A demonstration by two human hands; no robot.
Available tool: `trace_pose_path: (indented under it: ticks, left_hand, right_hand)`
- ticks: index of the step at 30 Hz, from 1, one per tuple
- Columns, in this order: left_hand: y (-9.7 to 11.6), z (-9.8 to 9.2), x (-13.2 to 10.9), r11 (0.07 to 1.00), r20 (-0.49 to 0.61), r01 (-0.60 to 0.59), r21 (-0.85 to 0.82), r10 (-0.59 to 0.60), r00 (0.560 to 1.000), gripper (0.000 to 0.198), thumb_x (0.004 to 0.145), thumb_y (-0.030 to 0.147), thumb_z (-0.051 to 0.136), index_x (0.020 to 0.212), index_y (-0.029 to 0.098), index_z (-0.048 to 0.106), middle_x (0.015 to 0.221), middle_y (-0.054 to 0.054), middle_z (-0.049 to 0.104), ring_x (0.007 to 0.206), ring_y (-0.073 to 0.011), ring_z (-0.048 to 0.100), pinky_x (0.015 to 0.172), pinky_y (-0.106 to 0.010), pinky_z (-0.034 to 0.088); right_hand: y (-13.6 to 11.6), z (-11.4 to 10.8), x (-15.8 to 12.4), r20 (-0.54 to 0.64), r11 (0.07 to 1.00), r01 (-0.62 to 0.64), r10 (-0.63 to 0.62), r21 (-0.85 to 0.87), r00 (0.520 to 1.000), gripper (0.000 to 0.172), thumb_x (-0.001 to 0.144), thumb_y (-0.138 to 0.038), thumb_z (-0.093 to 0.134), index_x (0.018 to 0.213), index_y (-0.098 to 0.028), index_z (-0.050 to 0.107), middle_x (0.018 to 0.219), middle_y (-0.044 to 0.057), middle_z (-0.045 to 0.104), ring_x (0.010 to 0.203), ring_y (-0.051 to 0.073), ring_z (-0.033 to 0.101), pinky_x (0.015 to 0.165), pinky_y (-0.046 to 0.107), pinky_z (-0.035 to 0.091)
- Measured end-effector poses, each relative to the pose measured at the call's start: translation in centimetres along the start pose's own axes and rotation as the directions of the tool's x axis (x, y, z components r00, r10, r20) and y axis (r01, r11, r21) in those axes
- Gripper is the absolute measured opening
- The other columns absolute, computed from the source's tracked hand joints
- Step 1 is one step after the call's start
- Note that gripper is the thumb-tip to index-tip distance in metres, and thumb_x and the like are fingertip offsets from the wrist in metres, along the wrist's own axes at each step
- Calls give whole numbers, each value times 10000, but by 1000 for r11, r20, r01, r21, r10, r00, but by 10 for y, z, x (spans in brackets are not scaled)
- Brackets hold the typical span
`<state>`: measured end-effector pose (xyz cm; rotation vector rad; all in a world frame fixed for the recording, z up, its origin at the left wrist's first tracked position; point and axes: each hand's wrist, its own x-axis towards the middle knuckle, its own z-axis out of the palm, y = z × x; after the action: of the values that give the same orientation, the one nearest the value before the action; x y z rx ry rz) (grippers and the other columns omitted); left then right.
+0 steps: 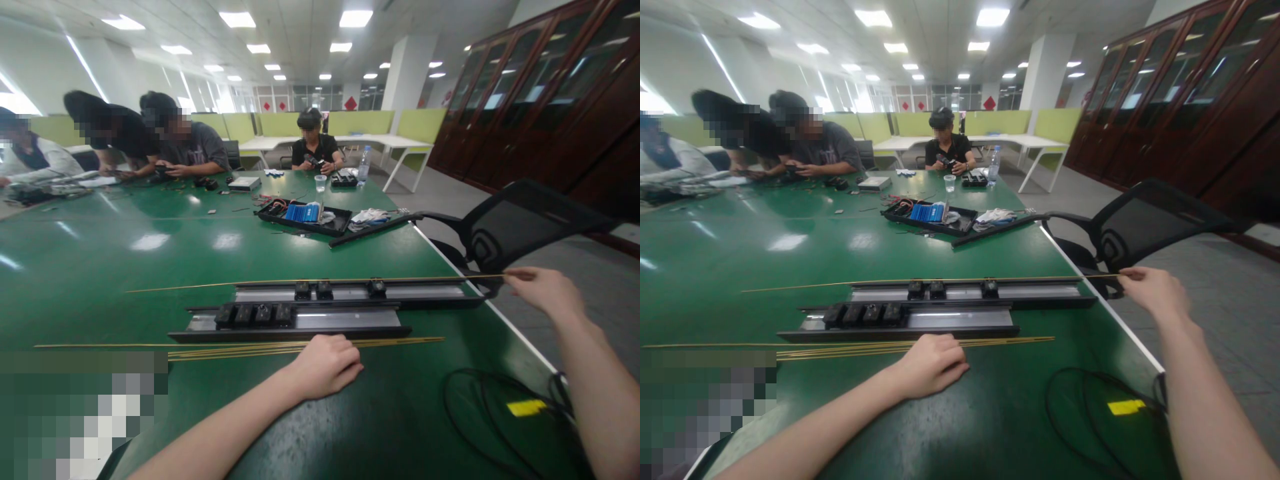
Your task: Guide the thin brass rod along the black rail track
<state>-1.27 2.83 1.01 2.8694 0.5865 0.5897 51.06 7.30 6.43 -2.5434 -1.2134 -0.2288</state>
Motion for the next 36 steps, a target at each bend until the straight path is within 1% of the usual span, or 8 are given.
trace_pose_path:
  ticks: [3, 8, 14, 19, 21, 29, 33, 36]
  left_hand:
    - [0, 1, 0, 1000, -7, -3, 12, 3, 1000, 226, 1019, 317, 494, 852, 191, 579, 785, -6, 633, 736, -151, 591, 627, -278, 408]
    - [1, -1, 1, 1000, -13, -10, 22, 10, 1000, 229, 1016, 312, 500, 835, 190, 571, 771, 1, 626, 723, -148, 584, 611, -284, 394]
    - [-1, 1, 0, 1000, -17, -10, 21, 10, 1000, 222, 1015, 318, 505, 841, 194, 565, 776, 4, 626, 728, -148, 584, 607, -286, 385]
    - [-2, 1, -1, 1000, -17, -5, 10, 6, 1000, 232, 1019, 317, 495, 835, 191, 561, 776, -6, 630, 731, -150, 593, 616, -277, 383]
    - [-1, 0, 0, 1000, -19, -12, 4, 12, 1000, 238, 1019, 314, 490, 831, 188, 562, 778, -10, 634, 729, -150, 597, 621, -275, 388]
    - [0, 0, 0, 1000, -4, -6, 15, 6, 1000, 241, 1016, 322, 499, 828, 189, 571, 786, -11, 647, 745, -152, 613, 645, -282, 420]
    - [-1, -1, 0, 1000, -7, -12, 4, 12, 1000, 241, 1019, 317, 496, 832, 186, 572, 795, -14, 650, 748, -148, 618, 642, -278, 422]
    - [-1, -1, -1, 1000, -7, -15, -2, 15, 1000, 236, 1019, 316, 496, 838, 186, 574, 795, -15, 647, 755, -147, 619, 649, -276, 429]
  right_hand:
    - [-5, -6, -3, 120, 985, -148, 136, 93, 983, 422, 747, -436, 667, 1088, -217, 784, 1011, 137, 765, 625, 208, 561, 600, 350, 389]
    - [-5, -9, -3, 119, 975, -181, 166, 132, 979, 447, 749, -399, 689, 1141, -200, 769, 989, 155, 761, 677, 210, 554, 634, 364, 365]
    - [4, -5, 1, 120, 971, -192, 176, 140, 977, 531, 731, -410, 691, 1201, -168, 742, 1026, 203, 744, 769, 244, 605, 652, 386, 357]
    - [-5, -15, -9, 55, 974, -223, 221, 36, 974, 594, 758, -433, 603, 1308, -223, 687, 1224, 227, 686, 943, 311, 624, 676, 433, 358]
    - [-9, -18, -14, 33, 974, -224, 224, 11, 974, 628, 775, -452, 561, 1355, -229, 651, 1255, 246, 662, 998, 336, 621, 691, 449, 362]
    - [-17, -19, -15, 135, 978, -197, 205, -71, 969, 722, 769, -635, 510, 1389, -277, 604, 1322, 240, 618, 1140, 410, 587, 776, 495, 417]
    - [-25, -29, -17, 159, 973, -175, 198, -149, 967, 743, 742, -651, 554, 1392, -294, 596, 1360, 229, 602, 1141, 422, 596, 804, 509, 439]
    - [-32, -39, -17, 160, 973, -130, 161, -189, 974, 729, 744, -639, 572, 1384, -292, 609, 1350, 225, 615, 1102, 416, 613, 765, 507, 445]
